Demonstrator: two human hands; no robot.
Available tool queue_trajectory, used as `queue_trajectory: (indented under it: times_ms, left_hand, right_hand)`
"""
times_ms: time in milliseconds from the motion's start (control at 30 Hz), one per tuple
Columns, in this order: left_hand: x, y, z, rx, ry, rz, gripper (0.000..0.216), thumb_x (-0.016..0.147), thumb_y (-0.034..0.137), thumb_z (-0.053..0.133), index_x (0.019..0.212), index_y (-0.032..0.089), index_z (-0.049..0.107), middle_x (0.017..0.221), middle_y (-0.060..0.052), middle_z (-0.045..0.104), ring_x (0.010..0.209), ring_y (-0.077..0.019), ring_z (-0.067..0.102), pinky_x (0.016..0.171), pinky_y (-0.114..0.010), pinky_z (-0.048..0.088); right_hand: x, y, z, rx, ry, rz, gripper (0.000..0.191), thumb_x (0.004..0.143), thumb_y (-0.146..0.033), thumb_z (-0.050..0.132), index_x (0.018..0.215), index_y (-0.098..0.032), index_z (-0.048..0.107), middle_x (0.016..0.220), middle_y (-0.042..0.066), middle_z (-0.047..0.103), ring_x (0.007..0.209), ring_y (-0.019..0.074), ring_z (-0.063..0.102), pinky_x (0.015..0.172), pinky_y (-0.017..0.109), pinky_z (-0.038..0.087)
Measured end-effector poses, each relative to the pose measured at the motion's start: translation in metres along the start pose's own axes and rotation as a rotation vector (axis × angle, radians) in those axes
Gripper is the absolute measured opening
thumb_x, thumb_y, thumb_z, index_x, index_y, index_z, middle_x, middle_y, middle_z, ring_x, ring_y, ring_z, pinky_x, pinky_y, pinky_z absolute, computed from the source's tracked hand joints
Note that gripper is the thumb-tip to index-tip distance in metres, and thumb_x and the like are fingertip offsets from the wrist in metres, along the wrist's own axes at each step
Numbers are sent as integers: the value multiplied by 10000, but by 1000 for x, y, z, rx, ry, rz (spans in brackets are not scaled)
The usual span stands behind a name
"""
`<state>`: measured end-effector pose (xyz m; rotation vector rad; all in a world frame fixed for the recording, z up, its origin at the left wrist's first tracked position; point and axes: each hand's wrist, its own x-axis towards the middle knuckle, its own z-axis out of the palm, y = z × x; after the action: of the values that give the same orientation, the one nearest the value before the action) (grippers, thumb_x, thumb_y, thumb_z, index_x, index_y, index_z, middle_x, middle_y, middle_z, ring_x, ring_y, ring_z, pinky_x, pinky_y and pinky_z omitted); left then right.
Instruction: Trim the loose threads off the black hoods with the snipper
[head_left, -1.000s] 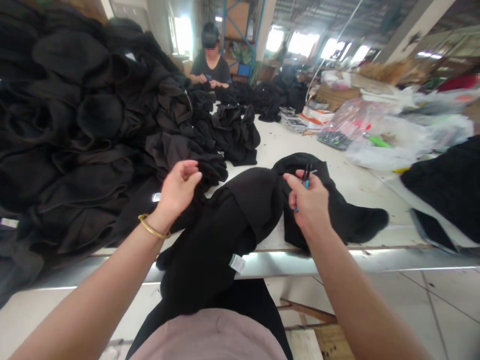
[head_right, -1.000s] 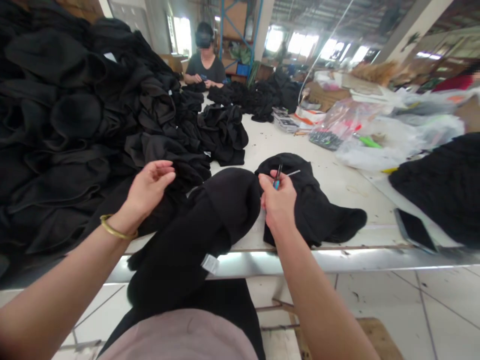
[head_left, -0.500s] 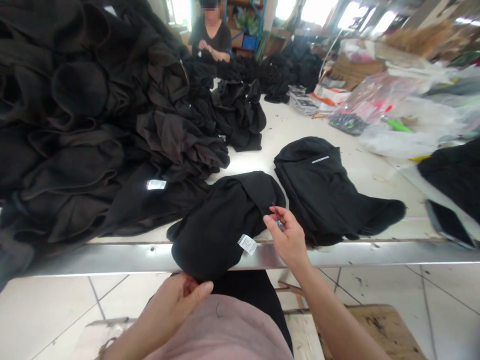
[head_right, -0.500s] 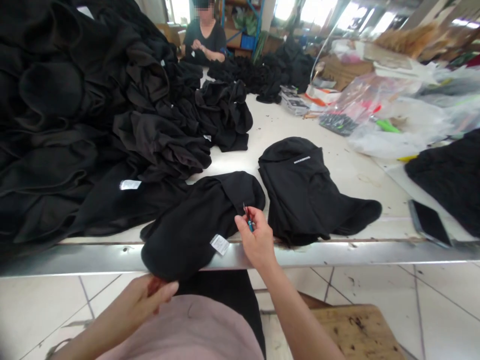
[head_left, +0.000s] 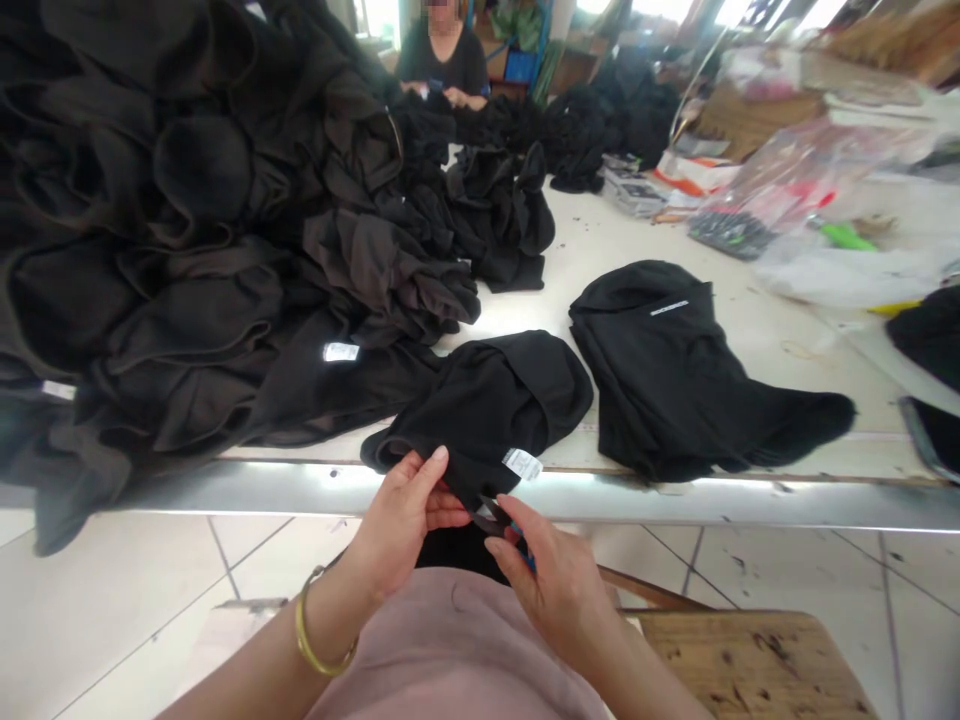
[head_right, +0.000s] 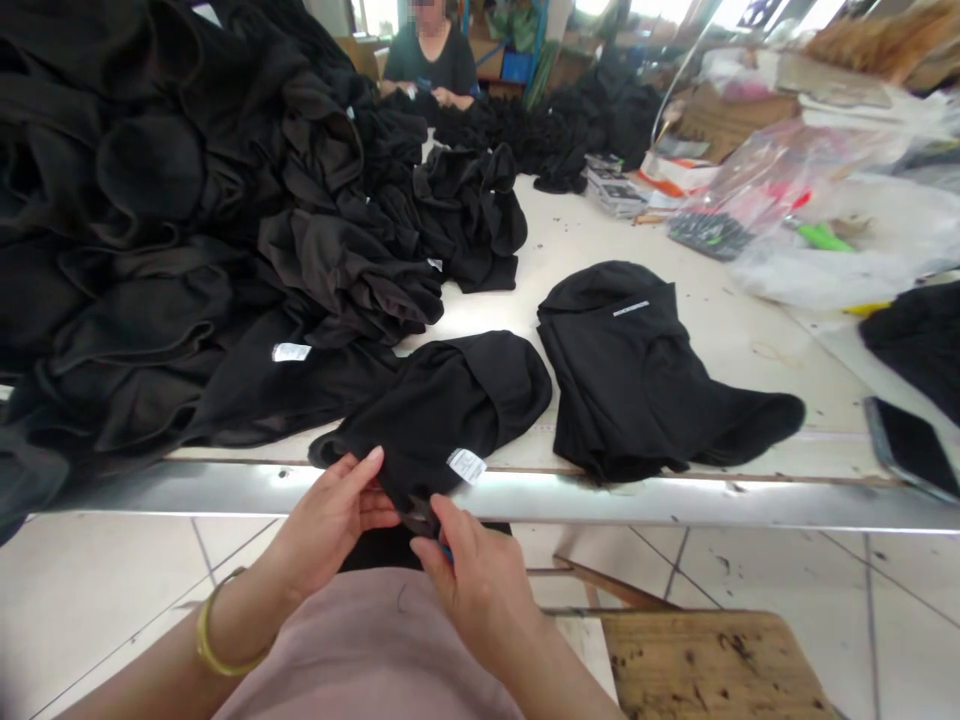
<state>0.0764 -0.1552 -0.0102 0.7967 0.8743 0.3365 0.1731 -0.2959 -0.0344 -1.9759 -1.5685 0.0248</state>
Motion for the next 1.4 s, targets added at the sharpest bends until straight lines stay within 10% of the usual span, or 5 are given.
queue_trajectory:
  times_ms: [567, 800, 1033, 1233, 1400]
  left_hand:
    - [1, -4, 1, -94, -35, -116, 175, 788, 303, 578, 745, 146, 513, 601, -3, 593, 505, -100, 590, 491, -192, 503]
    - [-7, 9, -1, 87, -307, 194, 198, 786, 247, 579, 963, 162, 603, 943, -47, 640, 906, -158, 599, 852, -272, 464]
    - [3, 10, -10, 526, -208, 316, 629, 824, 368, 509, 1374, 298, 211, 773, 31, 620, 756, -145, 584, 748, -320, 472]
    - [10, 0, -6, 557, -264, 264, 332, 794, 318, 547, 1105, 208, 573, 827, -17, 600, 753, -137, 546, 703, -266, 443]
    - [12, 3, -7, 576, -237, 252, 341, 796, 354, 533, 1090, 185, 572, 790, -27, 591, 714, -148, 540, 655, -270, 431]
  right_hand:
    - [8, -2, 4, 59, 168, 72, 236, 879, -289, 440, 1058, -150, 506, 863, 99, 669, 681, 188, 655, 567, 279, 516]
    - [23, -3, 14, 555, 314, 404, 222, 755, -211, 587, 968, -211, 523, 854, 25, 619, 721, 138, 606, 658, 261, 500]
    - [34, -3, 8, 1399, -13, 740, 161, 798, -325, 536, 874, -208, 455, 453, -131, 359, 253, 5, 188, 280, 138, 131]
    - [27, 11, -1, 821, -43, 583, 225, 861, -409, 459, 951, -207, 496, 627, -43, 561, 413, 65, 473, 387, 171, 368]
    - [21, 21, -29, 156, -70, 180, 262, 883, -325, 444, 1086, -169, 502, 948, 70, 642, 820, 183, 619, 693, 286, 476]
